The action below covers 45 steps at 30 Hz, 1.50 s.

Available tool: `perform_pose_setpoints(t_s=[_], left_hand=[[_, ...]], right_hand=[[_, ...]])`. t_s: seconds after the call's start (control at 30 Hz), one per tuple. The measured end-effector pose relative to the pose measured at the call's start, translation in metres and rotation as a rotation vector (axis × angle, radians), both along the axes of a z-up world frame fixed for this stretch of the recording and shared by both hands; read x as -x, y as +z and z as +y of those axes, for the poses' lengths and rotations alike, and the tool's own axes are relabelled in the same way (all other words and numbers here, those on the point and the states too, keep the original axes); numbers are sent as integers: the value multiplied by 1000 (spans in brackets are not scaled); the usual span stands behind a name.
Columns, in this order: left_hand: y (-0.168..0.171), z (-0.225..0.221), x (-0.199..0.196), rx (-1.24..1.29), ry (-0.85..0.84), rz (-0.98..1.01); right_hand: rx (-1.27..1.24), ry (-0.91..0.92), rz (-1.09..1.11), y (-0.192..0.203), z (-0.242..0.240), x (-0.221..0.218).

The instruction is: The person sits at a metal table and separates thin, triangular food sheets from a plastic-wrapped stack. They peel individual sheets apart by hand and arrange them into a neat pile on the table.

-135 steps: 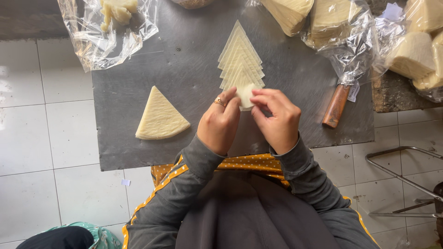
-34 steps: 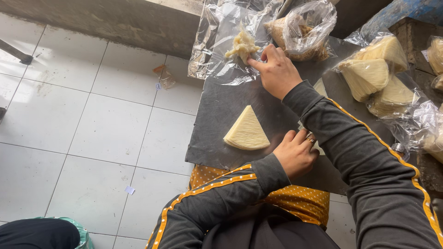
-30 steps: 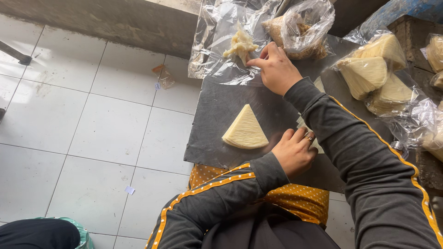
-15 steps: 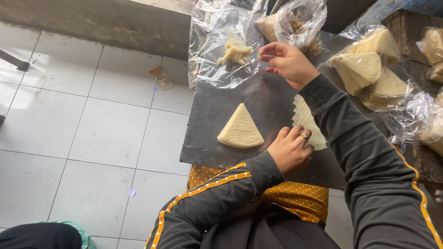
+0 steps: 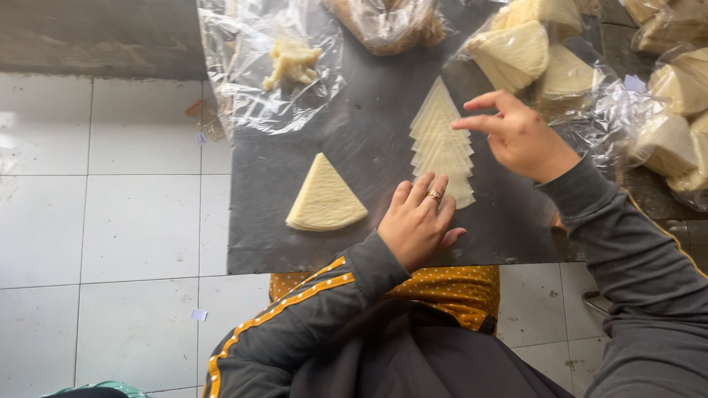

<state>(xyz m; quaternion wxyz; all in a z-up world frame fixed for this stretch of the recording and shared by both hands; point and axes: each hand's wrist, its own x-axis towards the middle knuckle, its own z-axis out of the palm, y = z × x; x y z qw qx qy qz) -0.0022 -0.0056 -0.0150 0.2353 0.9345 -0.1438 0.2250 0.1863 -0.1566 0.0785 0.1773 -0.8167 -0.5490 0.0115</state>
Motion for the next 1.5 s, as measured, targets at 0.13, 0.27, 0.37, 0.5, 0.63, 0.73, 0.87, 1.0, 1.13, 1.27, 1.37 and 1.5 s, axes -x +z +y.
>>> perform_pose_setpoints(t_s=[0.13, 0.27, 0.37, 0.5, 0.63, 0.73, 0.87, 1.0, 1.13, 1.27, 1.37, 1.5], left_hand=[[8, -16, -7, -62, 49, 94], [10, -25, -22, -123, 101, 189], [8, -29, -24, -137, 127, 193], [6, -31, -24, -126, 139, 187], [8, -31, -23, -112, 146, 162], [10, -30, -21, -104, 133, 158], [8, -29, -19, -95, 121, 151], [7, -30, -19, -108, 131, 149], [7, -29, -19, -111, 137, 142], [8, -29, -20, -113, 132, 153], [9, -29, -21, -113, 120, 173], [9, -30, -21, -117, 115, 191]], right_hand=[[50, 48, -169, -13, -19, 9], [92, 52, -280, -24, -23, 12], [106, 34, -327, -31, -25, 11], [140, 36, -437, -37, -28, 11], [132, 48, -442, -37, -27, 9], [125, 45, -435, -35, -29, 9], [137, 56, -460, -35, -29, 10], [174, 28, -517, -34, -30, 10], [167, 65, -506, -33, -30, 10], [192, 56, -559, -38, -28, 12], [199, 45, -589, -41, -28, 11], [228, 10, -667, -43, -27, 8]])
